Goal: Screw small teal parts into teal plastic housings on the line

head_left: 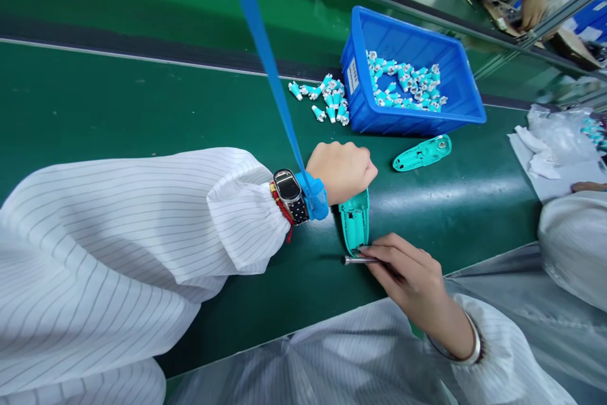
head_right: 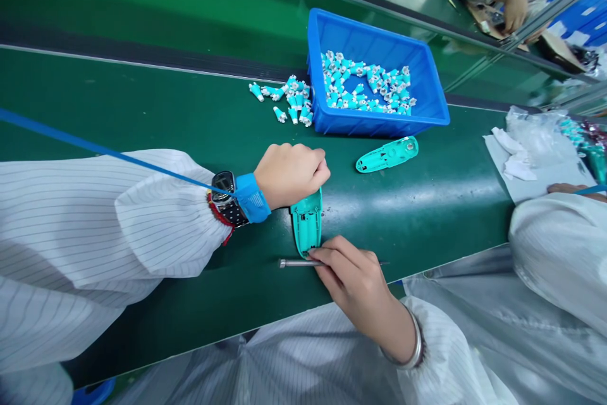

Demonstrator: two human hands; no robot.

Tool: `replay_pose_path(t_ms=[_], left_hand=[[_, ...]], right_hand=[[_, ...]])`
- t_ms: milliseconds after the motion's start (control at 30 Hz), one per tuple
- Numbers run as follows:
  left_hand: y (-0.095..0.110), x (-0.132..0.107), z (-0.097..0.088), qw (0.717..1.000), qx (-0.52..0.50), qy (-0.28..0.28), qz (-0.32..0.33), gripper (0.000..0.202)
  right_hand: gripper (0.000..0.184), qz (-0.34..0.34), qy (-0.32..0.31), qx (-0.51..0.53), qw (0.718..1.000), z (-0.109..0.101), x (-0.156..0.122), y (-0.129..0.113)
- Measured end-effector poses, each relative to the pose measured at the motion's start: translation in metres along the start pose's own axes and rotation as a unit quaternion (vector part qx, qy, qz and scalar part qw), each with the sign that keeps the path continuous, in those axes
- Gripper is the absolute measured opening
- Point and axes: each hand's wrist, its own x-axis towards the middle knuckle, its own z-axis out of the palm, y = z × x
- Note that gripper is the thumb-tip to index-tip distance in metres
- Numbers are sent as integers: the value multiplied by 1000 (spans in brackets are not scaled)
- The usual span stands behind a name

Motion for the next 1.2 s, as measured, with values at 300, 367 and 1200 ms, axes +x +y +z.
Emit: replay_pose_path(t_ms=[300,367,1200], left_hand=[[0,1,0,1000,0,-5,-1,39],[0,1,0,1000,3,-8,-1,39],[2,1,-5,1000,-24,-12,-6,38]], right_hand=[[16,184,225,270,918,-23,11,-13],[31,163,309,400,847,-29,18,-24],[43,3,407,362,839,10,49,-50]])
